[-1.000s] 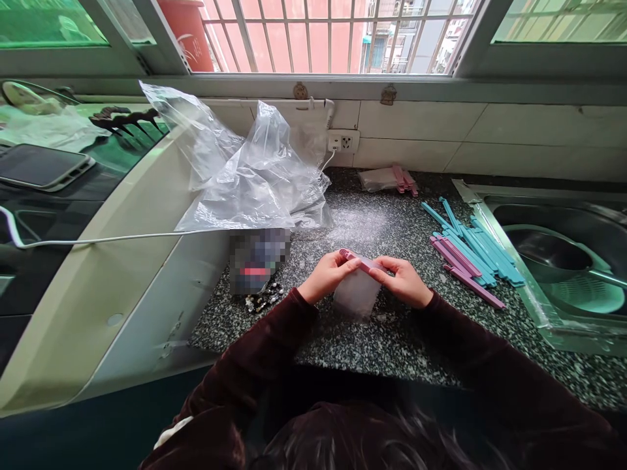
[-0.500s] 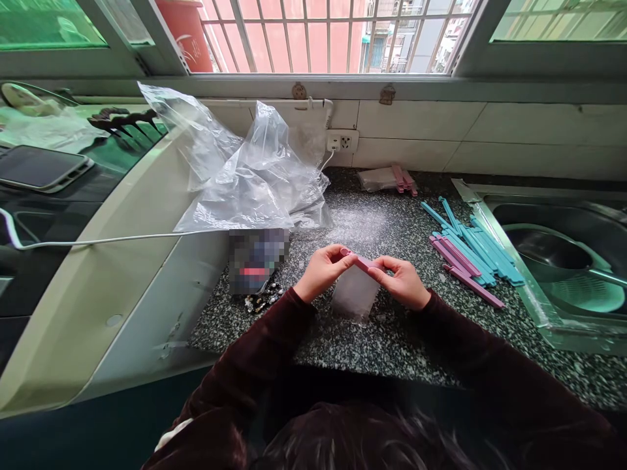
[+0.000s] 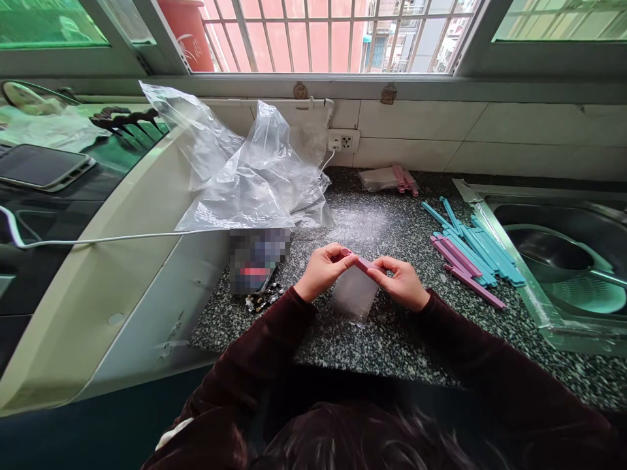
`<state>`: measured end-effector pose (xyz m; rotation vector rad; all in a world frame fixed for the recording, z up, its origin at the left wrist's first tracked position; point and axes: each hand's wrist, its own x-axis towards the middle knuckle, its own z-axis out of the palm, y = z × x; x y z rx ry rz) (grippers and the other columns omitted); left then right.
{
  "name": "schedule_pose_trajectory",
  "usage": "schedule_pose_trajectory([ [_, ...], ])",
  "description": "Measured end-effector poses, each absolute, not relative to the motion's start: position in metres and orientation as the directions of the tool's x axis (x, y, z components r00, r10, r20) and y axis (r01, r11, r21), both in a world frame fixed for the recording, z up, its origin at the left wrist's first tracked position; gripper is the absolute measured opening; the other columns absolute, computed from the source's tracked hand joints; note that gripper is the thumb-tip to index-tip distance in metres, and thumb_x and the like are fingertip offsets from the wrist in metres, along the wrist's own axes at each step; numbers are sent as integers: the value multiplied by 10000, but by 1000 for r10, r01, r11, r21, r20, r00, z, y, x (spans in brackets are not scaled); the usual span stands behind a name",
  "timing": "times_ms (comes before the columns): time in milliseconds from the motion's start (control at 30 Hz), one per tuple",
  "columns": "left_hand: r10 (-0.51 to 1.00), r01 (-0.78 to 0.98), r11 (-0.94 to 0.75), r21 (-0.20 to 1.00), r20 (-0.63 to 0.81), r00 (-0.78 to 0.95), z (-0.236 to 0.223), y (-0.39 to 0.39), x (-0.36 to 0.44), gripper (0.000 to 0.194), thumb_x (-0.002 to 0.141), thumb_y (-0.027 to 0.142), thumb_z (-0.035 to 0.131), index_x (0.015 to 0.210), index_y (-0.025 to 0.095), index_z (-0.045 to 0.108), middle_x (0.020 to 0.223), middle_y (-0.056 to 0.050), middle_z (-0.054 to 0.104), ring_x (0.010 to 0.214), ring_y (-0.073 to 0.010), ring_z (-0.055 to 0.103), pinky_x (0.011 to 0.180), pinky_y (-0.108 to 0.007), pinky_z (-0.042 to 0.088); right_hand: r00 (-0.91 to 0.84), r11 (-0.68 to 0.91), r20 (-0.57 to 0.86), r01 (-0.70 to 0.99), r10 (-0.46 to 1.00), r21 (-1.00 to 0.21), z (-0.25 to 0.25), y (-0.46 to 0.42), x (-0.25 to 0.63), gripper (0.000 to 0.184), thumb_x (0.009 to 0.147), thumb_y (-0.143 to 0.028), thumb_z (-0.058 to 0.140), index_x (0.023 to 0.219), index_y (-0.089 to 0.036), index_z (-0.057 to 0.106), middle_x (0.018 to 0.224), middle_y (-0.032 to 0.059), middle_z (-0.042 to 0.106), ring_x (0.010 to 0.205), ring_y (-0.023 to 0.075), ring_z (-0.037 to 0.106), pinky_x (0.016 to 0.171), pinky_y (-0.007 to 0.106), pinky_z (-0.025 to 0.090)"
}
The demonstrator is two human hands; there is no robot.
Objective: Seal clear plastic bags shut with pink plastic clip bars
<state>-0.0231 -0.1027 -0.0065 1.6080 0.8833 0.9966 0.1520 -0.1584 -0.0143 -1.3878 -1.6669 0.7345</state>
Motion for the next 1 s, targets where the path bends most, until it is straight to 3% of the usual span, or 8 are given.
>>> schedule_pose_trajectory([
  [467, 892, 91, -310, 946, 256, 373, -6, -105, -23, 253, 725, 329, 636, 575, 135, 577, 605, 5, 520, 601, -102, 478, 586, -234, 369, -52, 216, 220, 500, 974, -839, -13, -159, 151, 302, 772, -453, 564, 664, -174, 599, 625, 10, 597, 581, 120, 506, 573, 250, 418],
  [767, 849, 107, -93, 990, 22, 529, -6, -104, -23, 356, 667, 473, 647, 676, 118, 622, 630, -3, 560, 603, -106, 471, 576, -233, 366, 0, 218, 254, 511, 967, -831, -8, -159, 155, 335, 776, -486, 559, 682, -170, 612, 641, 17, 601, 592, 124, 510, 572, 251, 414],
  [1000, 777, 152, 25, 988, -115, 619, -6, -106, -22, 402, 645, 500, 648, 618, 100, 627, 574, -4, 556, 553, -99, 460, 522, -220, 334, 77, 196, 272, 513, 959, -836, -3, -157, 162, 348, 771, -505, 560, 681, -171, 597, 633, 13, 585, 572, 118, 483, 543, 246, 392],
])
